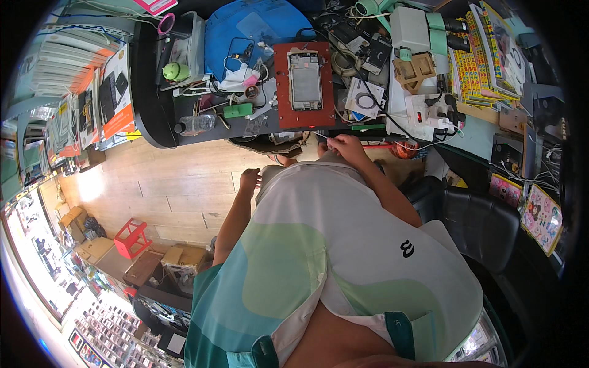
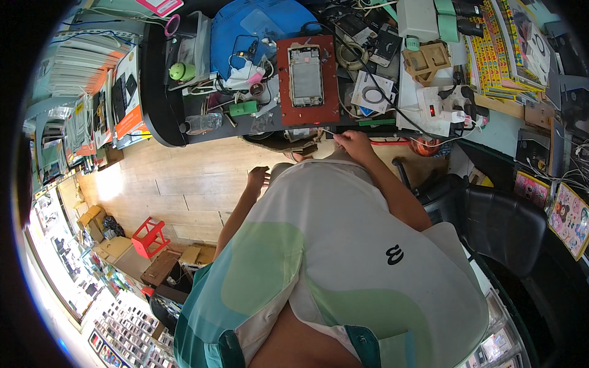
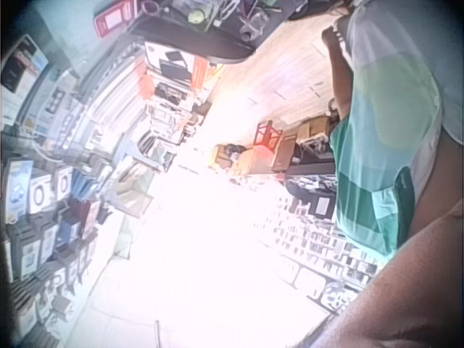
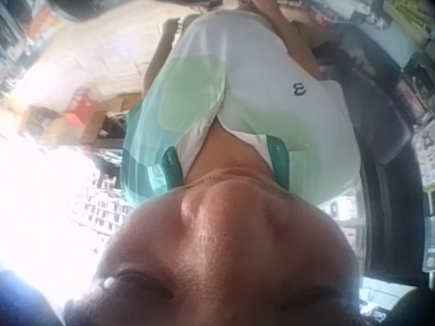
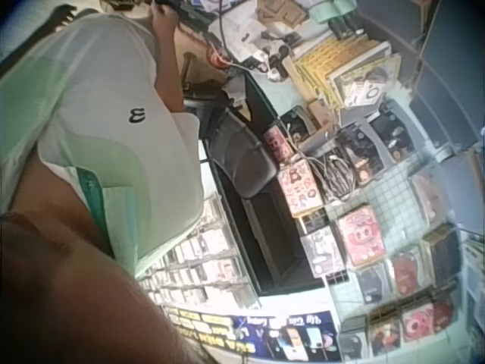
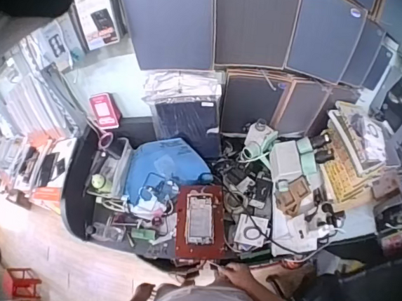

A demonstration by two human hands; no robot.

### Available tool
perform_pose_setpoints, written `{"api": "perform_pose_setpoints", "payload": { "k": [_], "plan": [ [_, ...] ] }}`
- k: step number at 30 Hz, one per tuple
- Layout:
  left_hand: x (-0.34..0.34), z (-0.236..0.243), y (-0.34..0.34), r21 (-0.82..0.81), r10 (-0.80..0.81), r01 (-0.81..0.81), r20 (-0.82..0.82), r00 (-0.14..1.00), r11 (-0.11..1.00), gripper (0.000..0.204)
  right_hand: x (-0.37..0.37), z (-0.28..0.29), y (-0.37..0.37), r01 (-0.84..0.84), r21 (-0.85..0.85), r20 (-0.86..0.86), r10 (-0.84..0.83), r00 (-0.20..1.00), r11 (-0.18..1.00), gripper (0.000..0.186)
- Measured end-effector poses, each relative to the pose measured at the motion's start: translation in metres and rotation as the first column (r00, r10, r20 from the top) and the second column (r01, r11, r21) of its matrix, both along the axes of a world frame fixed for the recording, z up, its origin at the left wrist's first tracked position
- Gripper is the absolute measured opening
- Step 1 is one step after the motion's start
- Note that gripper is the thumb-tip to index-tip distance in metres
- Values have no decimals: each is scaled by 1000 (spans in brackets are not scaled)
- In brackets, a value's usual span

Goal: The person is working on a disassembled electronic device, possibly a smartphone, using various tools and components. They handle a plastic bottle, a small tool, and the device itself, performing actions such as pouring liquid, manipulating components, and inspecting the device.

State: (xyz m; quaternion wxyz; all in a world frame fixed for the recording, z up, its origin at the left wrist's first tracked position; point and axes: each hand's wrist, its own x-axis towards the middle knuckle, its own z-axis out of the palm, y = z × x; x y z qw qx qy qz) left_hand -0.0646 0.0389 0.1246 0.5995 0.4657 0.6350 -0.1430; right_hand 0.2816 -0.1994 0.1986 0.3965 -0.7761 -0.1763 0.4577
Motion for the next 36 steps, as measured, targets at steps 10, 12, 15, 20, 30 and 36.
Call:
{"api": "perform_pose_setpoints", "payload": {
  "k": [10, 12, 15, 20, 30, 36],
  "plan": [
    [0, -3, -1, -10, 6, -6, -6, 1000, 1000, 35, 1, 1, 0, -23, -14, 18, 24, 1000, 1000, 41],
    [1, -4, -2, -4, 9, -9, -6, 1000, 1000, 35, 1, 2, -1, -15, -15, 13, 15, 1000, 1000, 41],
    [-1, -5, -2, 15, 10, -10, -9, 1000, 1000, 34, 1, 3, 0, -4, -17, -14, 3, 1000, 1000, 40],
    [0, -3, -2, 2, 5, -5, 5, 1000, 1000, 35, 2, -6, -5, -28, -53, 5, 28, 1000, 998, 43],
    [-1, -5, -5, 6, 46, -46, 13, 999, 999, 32, 2, -10, -13, -121, -127, -16, 120, 993, 985, 48],
    [-1, -8, -6, -1, 74, -74, 45, 996, 997, 32, 6, -4, -7, -147, -156, -8, 147, 989, 977, 50]
  ]
}}
